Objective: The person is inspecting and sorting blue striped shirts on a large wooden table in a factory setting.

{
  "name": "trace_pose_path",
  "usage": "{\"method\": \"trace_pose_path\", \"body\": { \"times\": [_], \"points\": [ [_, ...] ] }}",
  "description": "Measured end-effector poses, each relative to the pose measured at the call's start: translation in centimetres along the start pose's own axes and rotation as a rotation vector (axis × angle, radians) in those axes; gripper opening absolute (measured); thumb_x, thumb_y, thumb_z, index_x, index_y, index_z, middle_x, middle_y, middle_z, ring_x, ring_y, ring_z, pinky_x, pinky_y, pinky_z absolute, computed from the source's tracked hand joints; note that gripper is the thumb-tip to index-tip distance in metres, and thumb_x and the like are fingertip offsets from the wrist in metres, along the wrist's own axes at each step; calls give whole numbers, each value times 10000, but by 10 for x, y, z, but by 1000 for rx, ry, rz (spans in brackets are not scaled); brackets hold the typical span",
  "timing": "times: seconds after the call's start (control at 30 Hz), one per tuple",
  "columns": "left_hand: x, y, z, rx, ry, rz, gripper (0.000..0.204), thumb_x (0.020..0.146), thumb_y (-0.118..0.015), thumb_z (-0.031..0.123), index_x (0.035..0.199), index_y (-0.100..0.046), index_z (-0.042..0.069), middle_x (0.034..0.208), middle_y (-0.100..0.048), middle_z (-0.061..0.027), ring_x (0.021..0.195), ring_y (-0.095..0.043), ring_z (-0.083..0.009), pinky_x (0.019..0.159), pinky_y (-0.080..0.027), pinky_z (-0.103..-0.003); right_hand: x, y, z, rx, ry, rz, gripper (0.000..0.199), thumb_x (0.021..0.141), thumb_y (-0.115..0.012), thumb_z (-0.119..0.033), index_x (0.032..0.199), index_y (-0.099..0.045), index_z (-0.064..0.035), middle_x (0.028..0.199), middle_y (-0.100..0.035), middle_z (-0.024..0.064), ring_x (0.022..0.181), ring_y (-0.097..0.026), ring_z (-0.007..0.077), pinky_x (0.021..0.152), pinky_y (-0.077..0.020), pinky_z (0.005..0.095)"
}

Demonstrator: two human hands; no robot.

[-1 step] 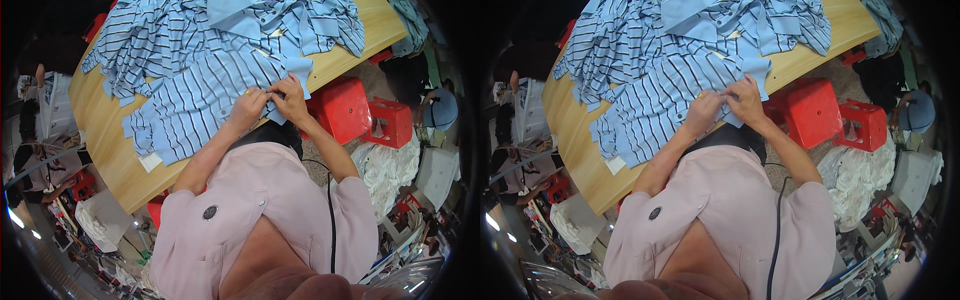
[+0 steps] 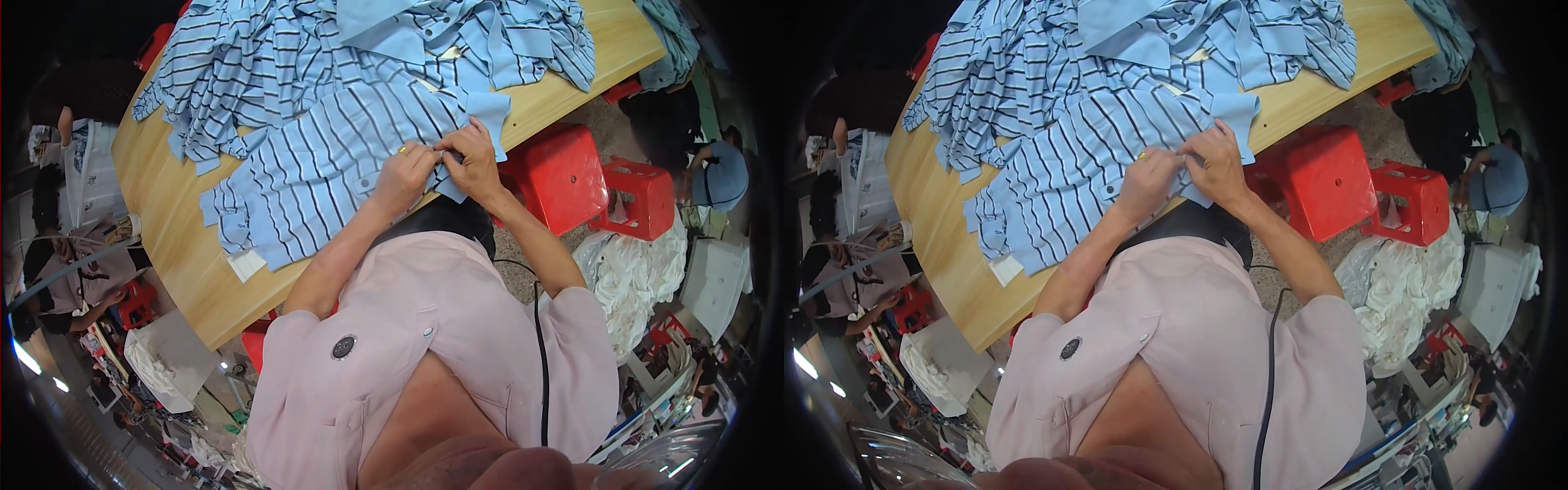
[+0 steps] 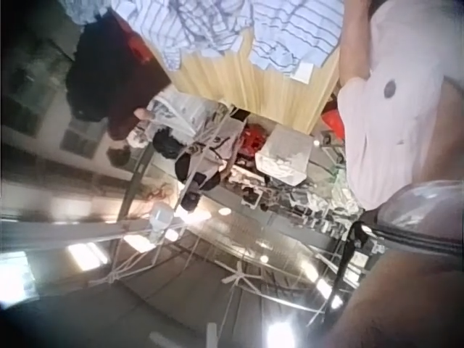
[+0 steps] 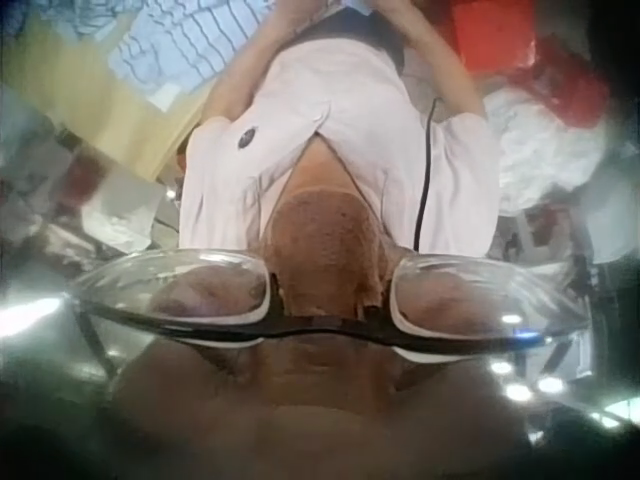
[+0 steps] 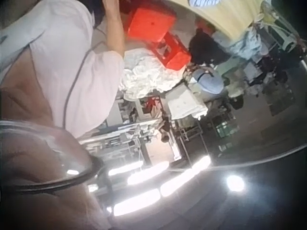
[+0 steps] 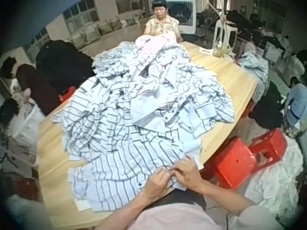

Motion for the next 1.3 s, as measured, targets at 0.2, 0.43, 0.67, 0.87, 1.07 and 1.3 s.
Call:
{"method": "trace_pose_path", "body": {
  "times": [0.2,0.43,0.67,0.87,1.07,1.3],
  "points": [
    [4,7,8,27,1,-69,412,777,-706,-22,1185,-720,27,1192,-718,-135,959,-716,-337,768,-600,-389,-2,13,-13,-131,214,22,190,811,-745,-19,983,-694,-81,1003,-686,89,986,-651,314,1014,-480,463],
    [2,5,18,35,-6,-150,432,804,-718,-26,1233,-728,26,1289,-725,-132,1059,-699,-340,981,-528,-443,-46,48,-11,-422,338,127,216,800,-743,-73,1015,-752,-85,1075,-694,44,989,-662,242,896,-499,434],
    [39,0,11,135,118,-38,180,887,-791,134,1037,-729,57,919,-721,-92,896,-680,-317,835,-505,-435,-45,45,-6,-470,286,172,225,826,-718,-95,1048,-756,-84,1084,-702,31,992,-670,225,928,-480,412],
    [59,-27,-6,101,199,-129,81,901,-743,99,975,-734,67,898,-691,-116,892,-693,-342,769,-553,-464,-31,34,-8,-460,262,23,240,850,-723,-135,1085,-713,-91,1131,-681,42,1093,-651,229,1090,-434,503],
    [48,-39,-10,30,245,-32,57,942,-694,76,995,-680,57,917,-635,-141,856,-656,-384,726,-526,-486,-25,25,-2,-535,289,3,196,890,-706,-167,1070,-704,-89,1077,-641,38,1142,-622,227,1163,-368,560],
    [33,-30,-26,-218,377,158,104,949,-731,116,965,-691,22,902,-654,-152,852,-659,-375,736,-513,-447,-30,33,-11,-516,285,121,238,887,-762,-142,1121,-731,-118,1080,-718,-7,1070,-663,217,1152,-317,653]
  ]
}}
Point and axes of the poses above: each hand's wrist, its own x-axis towards the middle knuckle, its own y-axis out of the back of the hand, z = x × y, the point moved 10 cm from there along x, towards the middle knuckle
